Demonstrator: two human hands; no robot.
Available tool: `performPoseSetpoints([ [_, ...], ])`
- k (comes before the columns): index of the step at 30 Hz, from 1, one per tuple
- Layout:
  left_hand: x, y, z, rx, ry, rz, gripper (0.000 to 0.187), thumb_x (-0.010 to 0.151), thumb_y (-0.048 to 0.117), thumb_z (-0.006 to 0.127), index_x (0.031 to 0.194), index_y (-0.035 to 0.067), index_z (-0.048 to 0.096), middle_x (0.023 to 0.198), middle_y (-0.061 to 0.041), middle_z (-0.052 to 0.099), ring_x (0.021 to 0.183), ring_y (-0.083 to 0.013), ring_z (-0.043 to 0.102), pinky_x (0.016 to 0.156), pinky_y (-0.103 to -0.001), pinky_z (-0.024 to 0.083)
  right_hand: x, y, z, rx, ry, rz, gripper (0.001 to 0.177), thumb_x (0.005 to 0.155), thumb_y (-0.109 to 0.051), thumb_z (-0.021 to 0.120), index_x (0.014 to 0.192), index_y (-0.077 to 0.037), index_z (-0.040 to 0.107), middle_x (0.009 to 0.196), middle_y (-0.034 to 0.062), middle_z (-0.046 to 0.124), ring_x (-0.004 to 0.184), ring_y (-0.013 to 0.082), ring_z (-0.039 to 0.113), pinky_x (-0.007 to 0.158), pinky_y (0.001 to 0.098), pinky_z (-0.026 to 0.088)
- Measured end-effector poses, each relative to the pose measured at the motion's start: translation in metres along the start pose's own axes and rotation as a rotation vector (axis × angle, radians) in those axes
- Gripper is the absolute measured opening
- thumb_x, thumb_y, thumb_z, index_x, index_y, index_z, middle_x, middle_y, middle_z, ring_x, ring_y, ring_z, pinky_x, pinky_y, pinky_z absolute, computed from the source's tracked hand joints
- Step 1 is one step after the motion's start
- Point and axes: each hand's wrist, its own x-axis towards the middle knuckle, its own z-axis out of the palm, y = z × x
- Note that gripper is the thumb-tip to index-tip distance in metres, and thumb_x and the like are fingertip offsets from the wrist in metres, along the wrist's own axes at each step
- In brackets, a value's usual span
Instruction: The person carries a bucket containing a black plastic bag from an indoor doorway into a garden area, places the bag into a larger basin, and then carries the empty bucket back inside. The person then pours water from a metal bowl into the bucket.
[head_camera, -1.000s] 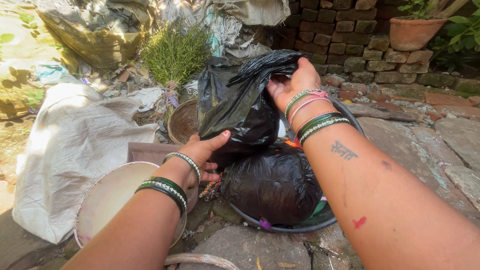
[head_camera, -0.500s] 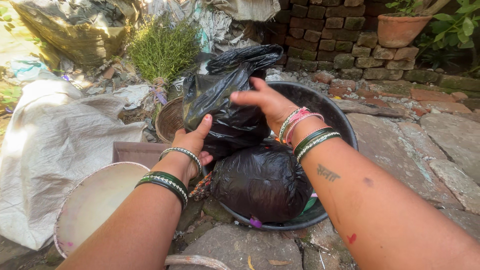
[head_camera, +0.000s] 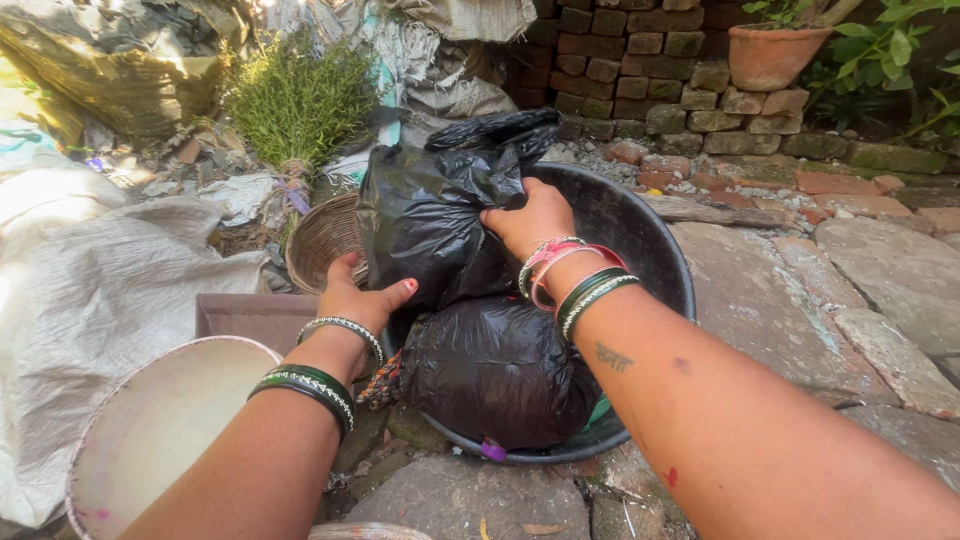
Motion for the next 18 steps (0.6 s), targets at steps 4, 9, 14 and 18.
performPoseSetpoints([
  [4, 0.001, 0.004, 0.015, -0.080, -0.121, 0.096, 0.113, 0.072, 0.024, 0.092, 0.165, 0.021, 0.028, 0.155, -0.022, 0.045, 0.134, -0.0356, 0.059, 0.103, -0.048, 0.053, -0.005, 0.006, 0.000, -0.034, 0.072, 0.087, 0.063, 0.074, -0.030, 0.086, 0.126, -0.003, 0.065, 0.121, 0.0205, 0.072, 0.115, 0.0342, 0.069, 0.100, 0.0390, 0.053],
  [9, 0.005, -0.001, 0.025, 0.061, -0.152, 0.502, 0.114, 0.069, 0.029, 0.093, 0.158, 0.007, 0.025, 0.155, -0.023, 0.047, 0.145, -0.0335, 0.048, 0.118, -0.039, 0.036, -0.018, 0.009, -0.002, -0.019, 0.207, 0.227, 0.081, 0.070, -0.024, 0.090, 0.137, -0.012, 0.047, 0.136, 0.0247, 0.047, 0.114, 0.0456, 0.061, 0.100, 0.0427, 0.051],
  [14, -0.009, 0.012, 0.018, 0.260, 0.070, 0.380, 0.115, 0.069, 0.024, 0.093, 0.161, 0.021, 0.024, 0.160, -0.029, 0.027, 0.147, -0.0437, 0.035, 0.118, -0.043, 0.034, -0.035, 0.005, 0.003, -0.165, 0.363, -0.231, 0.061, 0.069, -0.008, 0.082, 0.126, -0.020, 0.061, 0.141, 0.0199, 0.045, 0.132, 0.0436, 0.045, 0.109, 0.0487, 0.043],
  [18, -0.024, 0.029, 0.021, 0.343, 0.073, 0.400, 0.108, 0.073, 0.022, 0.092, 0.159, 0.031, 0.028, 0.165, -0.028, 0.014, 0.147, -0.0470, 0.032, 0.116, -0.047, 0.035, -0.033, 0.009, 0.012, -0.415, 0.310, -0.702, 0.041, 0.084, -0.009, 0.073, 0.117, -0.032, 0.068, 0.151, 0.0099, 0.051, 0.147, 0.0373, 0.039, 0.119, 0.0557, 0.036],
])
